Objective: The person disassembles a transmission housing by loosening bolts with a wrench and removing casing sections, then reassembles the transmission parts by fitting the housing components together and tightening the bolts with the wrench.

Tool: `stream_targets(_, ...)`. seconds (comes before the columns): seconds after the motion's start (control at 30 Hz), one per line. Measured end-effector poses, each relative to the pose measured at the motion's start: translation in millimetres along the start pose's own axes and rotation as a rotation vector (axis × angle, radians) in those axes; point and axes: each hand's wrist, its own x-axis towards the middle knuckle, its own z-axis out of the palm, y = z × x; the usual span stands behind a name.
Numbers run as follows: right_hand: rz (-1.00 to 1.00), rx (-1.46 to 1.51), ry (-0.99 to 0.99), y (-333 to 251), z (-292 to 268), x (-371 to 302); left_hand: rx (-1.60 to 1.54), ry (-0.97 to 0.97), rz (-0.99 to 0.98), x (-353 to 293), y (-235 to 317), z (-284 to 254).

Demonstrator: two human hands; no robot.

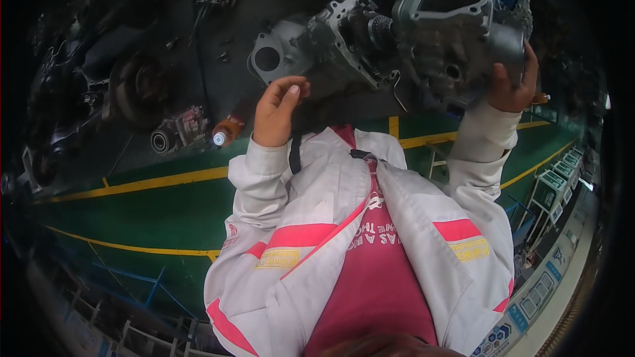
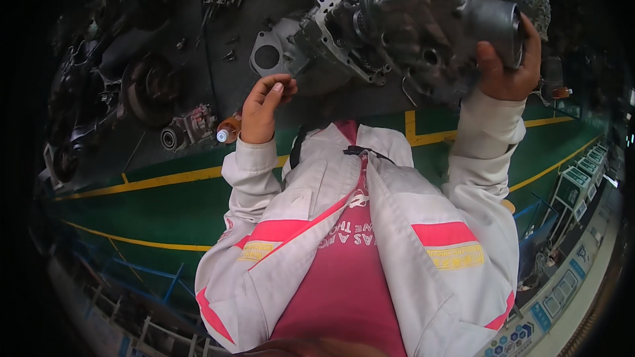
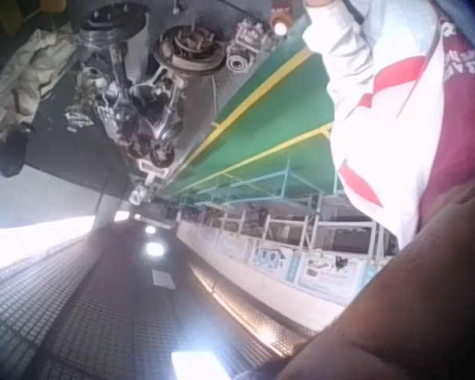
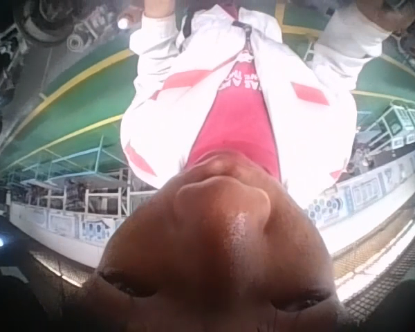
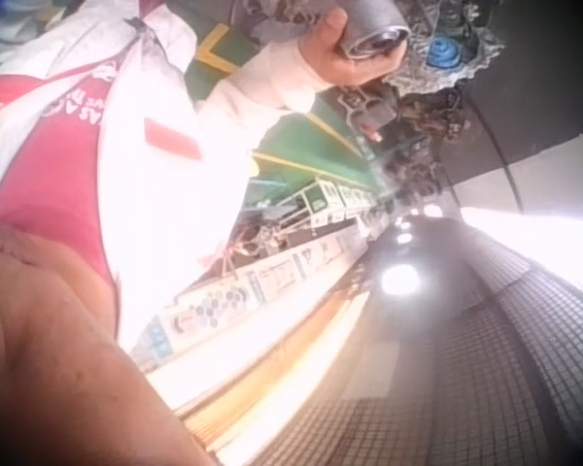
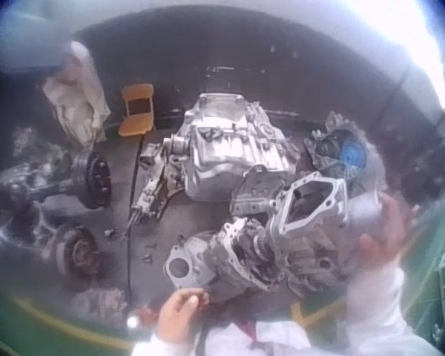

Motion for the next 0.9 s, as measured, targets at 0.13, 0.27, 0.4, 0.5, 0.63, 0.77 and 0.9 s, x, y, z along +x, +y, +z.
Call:
stream_targets(0.13,0.092,0.011,-0.017,-16.9,10.8,-7.4,0.012,-0.134,0.034,22.1,4.5,1.0)
stream_targets(0.27,0.207,-0.033,0.028,-24.8,30.2,-8.0,0.01,-0.205,-0.005,41.1,2.6,-0.4)
stream_targets(0.4,0.271,-0.047,0.075,-16.5,38.7,-10.3,0.039,-0.236,-0.02,56.7,8.9,1.6)
stream_targets(0.5,0.322,0.003,0.101,-13.5,37.3,-11.4,0.044,-0.228,-0.041,68.8,9.1,2.3)
stream_targets(0.63,0.3,-0.066,0.11,-20.7,39.5,-7.8,0.046,-0.234,-0.048,82.1,7.7,0.7)
stream_targets(0.77,0.312,-0.12,0.061,-22.5,40.2,-2.6,0.022,-0.236,-0.039,88.1,6.8,2.3)
stream_targets(0.9,0.341,-0.095,0.025,-17.0,37.1,0.2,0.031,-0.269,-0.05,87.7,10.5,8.2)
